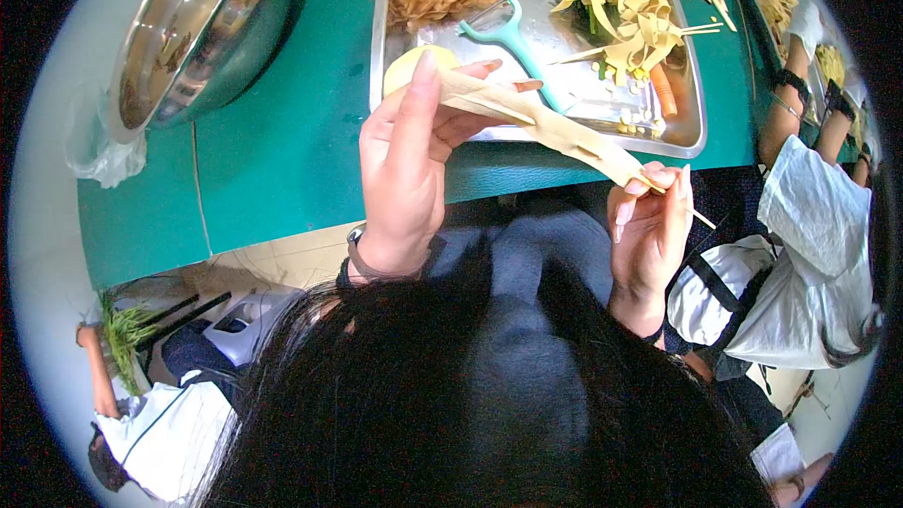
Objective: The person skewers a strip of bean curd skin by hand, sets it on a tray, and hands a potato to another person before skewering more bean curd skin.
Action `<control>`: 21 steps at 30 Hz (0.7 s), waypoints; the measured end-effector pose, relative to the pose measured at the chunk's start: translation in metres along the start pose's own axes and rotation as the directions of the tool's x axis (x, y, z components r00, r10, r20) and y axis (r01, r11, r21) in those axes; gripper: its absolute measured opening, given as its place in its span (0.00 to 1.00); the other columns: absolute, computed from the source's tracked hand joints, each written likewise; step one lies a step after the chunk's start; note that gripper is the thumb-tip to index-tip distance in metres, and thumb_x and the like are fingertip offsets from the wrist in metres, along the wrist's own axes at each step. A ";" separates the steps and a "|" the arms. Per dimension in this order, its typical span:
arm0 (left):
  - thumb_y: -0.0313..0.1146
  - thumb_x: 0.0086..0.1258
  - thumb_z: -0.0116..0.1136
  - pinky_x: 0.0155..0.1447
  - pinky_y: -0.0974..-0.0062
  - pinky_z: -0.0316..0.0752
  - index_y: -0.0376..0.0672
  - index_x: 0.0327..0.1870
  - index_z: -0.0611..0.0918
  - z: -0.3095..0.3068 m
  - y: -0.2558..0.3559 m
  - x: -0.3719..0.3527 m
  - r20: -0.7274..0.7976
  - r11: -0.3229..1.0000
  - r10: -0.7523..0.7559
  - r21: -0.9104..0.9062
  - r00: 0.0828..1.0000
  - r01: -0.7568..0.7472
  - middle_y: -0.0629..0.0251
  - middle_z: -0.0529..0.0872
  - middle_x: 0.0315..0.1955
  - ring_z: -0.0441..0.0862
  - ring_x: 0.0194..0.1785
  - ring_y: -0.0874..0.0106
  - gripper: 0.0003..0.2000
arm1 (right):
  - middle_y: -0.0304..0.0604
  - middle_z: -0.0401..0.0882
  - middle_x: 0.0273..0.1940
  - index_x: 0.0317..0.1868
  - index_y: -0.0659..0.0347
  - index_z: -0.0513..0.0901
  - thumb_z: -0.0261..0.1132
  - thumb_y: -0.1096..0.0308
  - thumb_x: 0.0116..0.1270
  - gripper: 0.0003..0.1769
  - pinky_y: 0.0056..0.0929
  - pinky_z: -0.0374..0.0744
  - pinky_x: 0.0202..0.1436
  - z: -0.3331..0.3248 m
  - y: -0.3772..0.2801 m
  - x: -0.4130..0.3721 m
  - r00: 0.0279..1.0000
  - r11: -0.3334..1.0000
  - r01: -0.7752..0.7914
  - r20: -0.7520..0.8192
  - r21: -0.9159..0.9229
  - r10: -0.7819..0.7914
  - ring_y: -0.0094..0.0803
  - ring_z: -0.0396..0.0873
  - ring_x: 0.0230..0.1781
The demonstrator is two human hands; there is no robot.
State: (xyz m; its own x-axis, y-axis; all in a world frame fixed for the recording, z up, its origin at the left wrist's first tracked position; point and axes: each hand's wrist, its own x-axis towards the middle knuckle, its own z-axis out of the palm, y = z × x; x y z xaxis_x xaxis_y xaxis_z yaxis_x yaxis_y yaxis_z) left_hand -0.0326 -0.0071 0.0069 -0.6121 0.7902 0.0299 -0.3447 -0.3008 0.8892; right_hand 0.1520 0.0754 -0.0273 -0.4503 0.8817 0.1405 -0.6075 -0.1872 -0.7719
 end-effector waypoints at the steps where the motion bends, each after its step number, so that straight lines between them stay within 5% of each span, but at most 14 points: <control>1: 0.43 0.75 0.34 0.52 0.67 0.76 0.27 0.50 0.74 0.001 0.001 0.000 -0.022 1.000 -0.008 0.017 1.000 0.008 0.45 0.81 0.41 0.80 0.48 0.56 0.23 | 0.51 0.76 0.30 0.37 0.67 0.75 0.40 0.58 0.75 0.22 0.19 0.69 0.15 0.000 0.000 0.001 1.000 1.000 0.006 0.006 -0.005 -0.006 0.29 0.72 0.16; 4: 0.42 0.74 0.41 0.48 0.69 0.79 0.27 0.43 0.78 0.003 0.005 0.001 -0.020 0.999 0.026 -0.026 0.999 -0.027 0.50 0.83 0.38 0.83 0.41 0.62 0.21 | 0.52 0.76 0.29 0.37 0.67 0.75 0.40 0.58 0.75 0.22 0.19 0.69 0.15 0.000 -0.001 0.002 1.000 1.000 0.000 0.021 0.008 0.000 0.29 0.72 0.16; 19: 0.40 0.73 0.45 0.46 0.75 0.78 0.29 0.42 0.79 -0.001 0.011 0.001 0.005 0.998 0.057 0.016 0.998 -0.058 0.54 0.84 0.36 0.83 0.40 0.67 0.19 | 0.51 0.75 0.29 0.37 0.67 0.74 0.41 0.59 0.75 0.21 0.19 0.69 0.15 0.000 -0.003 0.003 1.000 1.000 0.010 0.004 -0.019 -0.010 0.29 0.72 0.18; 21: 0.36 0.71 0.50 0.47 0.77 0.76 0.30 0.40 0.80 -0.006 0.003 0.002 -0.081 0.972 0.191 0.151 0.978 -0.178 0.56 0.84 0.36 0.82 0.41 0.71 0.14 | 0.51 0.75 0.30 0.37 0.67 0.74 0.41 0.59 0.74 0.21 0.19 0.69 0.16 0.001 -0.004 0.002 0.999 0.997 0.040 -0.003 -0.064 -0.040 0.29 0.72 0.18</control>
State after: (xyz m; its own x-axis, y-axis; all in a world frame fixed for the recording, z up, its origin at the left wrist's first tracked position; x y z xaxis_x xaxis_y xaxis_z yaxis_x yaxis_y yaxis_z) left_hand -0.0393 -0.0102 0.0070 -0.7222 0.6724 0.1625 -0.1188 -0.3520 0.9284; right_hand 0.1530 0.0781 -0.0234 -0.4232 0.8900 0.1695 -0.5817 -0.1235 -0.8040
